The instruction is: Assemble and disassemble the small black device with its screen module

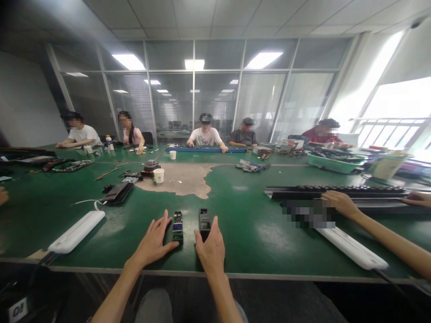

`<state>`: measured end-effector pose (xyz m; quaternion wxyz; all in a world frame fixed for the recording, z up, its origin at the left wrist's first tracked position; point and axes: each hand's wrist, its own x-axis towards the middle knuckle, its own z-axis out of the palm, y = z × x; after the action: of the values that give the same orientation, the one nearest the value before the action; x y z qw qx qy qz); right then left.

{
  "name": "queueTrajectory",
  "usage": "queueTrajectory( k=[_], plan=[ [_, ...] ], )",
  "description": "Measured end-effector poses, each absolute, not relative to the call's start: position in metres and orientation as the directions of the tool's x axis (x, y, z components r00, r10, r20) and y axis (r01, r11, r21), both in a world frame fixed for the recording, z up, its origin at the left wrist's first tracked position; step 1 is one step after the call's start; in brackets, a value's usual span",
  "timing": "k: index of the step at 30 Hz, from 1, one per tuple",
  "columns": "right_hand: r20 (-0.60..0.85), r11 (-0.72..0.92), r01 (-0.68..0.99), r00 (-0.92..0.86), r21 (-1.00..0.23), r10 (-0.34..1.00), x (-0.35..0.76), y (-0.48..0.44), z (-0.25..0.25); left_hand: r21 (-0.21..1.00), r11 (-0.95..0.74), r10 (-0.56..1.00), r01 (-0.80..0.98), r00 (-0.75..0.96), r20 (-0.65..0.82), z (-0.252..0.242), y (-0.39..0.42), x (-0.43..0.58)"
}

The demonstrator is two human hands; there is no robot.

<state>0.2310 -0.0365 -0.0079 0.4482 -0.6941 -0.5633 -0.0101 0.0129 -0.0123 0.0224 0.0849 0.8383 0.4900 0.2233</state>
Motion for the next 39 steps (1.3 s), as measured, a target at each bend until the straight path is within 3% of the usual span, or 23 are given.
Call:
queueTrajectory(
  k=[7, 11, 27, 39],
  plan=[
    [0.447, 0.064, 0.699, 0.382, -0.712, 0.809, 0.222, -0.048, 0.013, 0.366, -0.515, 0.855, 0.775, 0.432, 0.288, 0.023, -0.014, 0.013],
    [0.489, 0.173, 0.642, 0.353, -0.747, 0.798, 0.198, -0.053, 0.034, 0.363, -0.524, 0.850, 0.770, 0.442, 0.288, 0.021, -0.012, 0.012],
    [0.548, 0.171, 0.795, 0.228, -0.582, 0.805, 0.146, -0.044, 0.048, 0.383, -0.539, 0.840, 0.750, 0.447, 0.308, 0.014, -0.010, 0.011],
    [0.478, 0.144, 0.819, 0.174, -0.556, 0.861, 0.148, -0.048, 0.013, 0.359, -0.543, 0.833, 0.759, 0.433, 0.345, 0.012, -0.010, 0.008]
  ],
)
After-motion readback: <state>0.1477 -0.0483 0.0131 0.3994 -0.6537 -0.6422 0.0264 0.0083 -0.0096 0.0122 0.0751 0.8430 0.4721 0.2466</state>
